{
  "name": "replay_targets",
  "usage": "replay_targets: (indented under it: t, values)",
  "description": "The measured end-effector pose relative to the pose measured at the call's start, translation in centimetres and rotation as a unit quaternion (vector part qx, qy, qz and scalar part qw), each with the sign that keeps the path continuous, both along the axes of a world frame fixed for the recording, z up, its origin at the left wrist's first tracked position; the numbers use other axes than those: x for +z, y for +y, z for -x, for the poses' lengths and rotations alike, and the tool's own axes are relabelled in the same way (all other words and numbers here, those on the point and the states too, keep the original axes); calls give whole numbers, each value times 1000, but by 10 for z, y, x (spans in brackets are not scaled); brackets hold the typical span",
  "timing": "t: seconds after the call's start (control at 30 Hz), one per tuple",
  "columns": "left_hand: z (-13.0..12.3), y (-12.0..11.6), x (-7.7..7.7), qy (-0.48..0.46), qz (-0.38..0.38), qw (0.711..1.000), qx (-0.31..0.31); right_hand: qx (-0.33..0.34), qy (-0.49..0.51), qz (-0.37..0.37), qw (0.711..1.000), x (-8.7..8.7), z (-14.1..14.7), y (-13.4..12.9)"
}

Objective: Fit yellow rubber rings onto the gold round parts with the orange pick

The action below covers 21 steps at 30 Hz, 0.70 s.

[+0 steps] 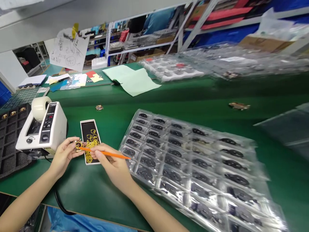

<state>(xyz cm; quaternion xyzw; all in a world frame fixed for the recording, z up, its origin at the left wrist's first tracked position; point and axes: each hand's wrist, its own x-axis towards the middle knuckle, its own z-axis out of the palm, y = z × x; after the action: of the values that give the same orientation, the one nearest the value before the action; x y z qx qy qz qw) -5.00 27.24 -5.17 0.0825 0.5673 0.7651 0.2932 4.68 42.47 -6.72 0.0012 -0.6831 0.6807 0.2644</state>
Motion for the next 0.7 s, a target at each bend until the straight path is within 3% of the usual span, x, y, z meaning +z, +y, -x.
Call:
replay_targets:
  t: [0.2, 0.4, 0.53, 0.7]
  values:
    - [-9, -8, 0, 11, -9, 1000, 0, -24, 8, -21, 999, -11, -4, -15]
    - [-9, -9, -3, 10, -38, 999, -8, -47, 22, -33, 998, -10, -4, -18]
    - [-9, -8, -1, -14, -33, 999, -17, -19, 102, -175, 979, -9, -3, -13]
    - [-10, -9, 2, -30, -18, 999, -14, 10, 225, -412, 883, -7, -3, -3]
